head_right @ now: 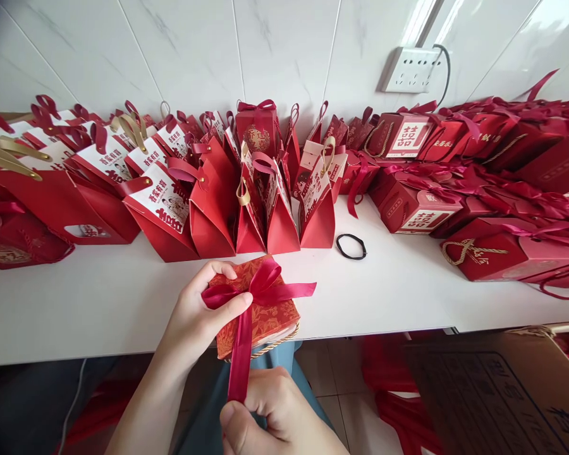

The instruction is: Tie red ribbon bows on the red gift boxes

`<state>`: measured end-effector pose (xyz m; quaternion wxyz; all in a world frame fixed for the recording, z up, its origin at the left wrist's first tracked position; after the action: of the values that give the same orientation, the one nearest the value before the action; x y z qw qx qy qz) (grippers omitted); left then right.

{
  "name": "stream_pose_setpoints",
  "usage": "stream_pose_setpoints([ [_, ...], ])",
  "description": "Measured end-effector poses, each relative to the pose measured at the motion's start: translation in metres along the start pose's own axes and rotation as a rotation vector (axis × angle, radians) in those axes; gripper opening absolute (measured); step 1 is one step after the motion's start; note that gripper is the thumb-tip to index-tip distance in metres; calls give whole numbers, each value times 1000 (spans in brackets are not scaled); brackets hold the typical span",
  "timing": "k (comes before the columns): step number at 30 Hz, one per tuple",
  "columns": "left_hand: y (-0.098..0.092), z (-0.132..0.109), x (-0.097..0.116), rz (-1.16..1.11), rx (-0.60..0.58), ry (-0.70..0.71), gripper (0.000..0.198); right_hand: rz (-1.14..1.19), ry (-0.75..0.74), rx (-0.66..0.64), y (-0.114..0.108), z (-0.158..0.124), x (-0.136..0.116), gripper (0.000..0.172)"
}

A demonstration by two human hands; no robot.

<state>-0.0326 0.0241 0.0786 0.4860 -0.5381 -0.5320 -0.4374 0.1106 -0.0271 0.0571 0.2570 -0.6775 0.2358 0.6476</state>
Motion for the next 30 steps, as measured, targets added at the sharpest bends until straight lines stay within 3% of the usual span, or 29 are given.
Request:
stream_pose_setpoints([
  [4,0,0,2,8,-4,-1,28,86,-74,-108,0,4,-3,56],
  [8,1,0,2,-1,-7,-7,29,43,10,-104,2,4,-2,54],
  [13,-1,1,1,-12,-26,-6,29,-161,51,99,-6,-9,3,53],
  [16,-3,2,1,-5,-48,-9,29,-54,3,168,-30,-16,7,54],
  [18,-3,2,1,3,-53,-8,29,80,-25,384,-53,-17,9,57],
  [20,-4,2,1,19,-53,-2,29,113,30,637,-72,-13,12,54],
  [21,-4,2,1,26,-54,-1,29,99,80,698,-79,-9,12,52],
  [25,-4,2,2,36,-66,-11,30,89,170,635,-84,7,14,53],
  [30,-6,2,1,46,-69,-8,31,154,42,630,-68,0,10,49],
])
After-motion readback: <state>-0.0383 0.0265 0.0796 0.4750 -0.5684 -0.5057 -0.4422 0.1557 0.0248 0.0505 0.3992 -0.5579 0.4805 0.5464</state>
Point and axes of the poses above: each hand's wrist, its own z-axis towards the middle knuckle, its own y-axis out of the palm, x = y × z, the point moved 1 cm from there along z, towards the middle knuckle, and after that the axes turned 8 degrees about -x, right-handed, at the moved point
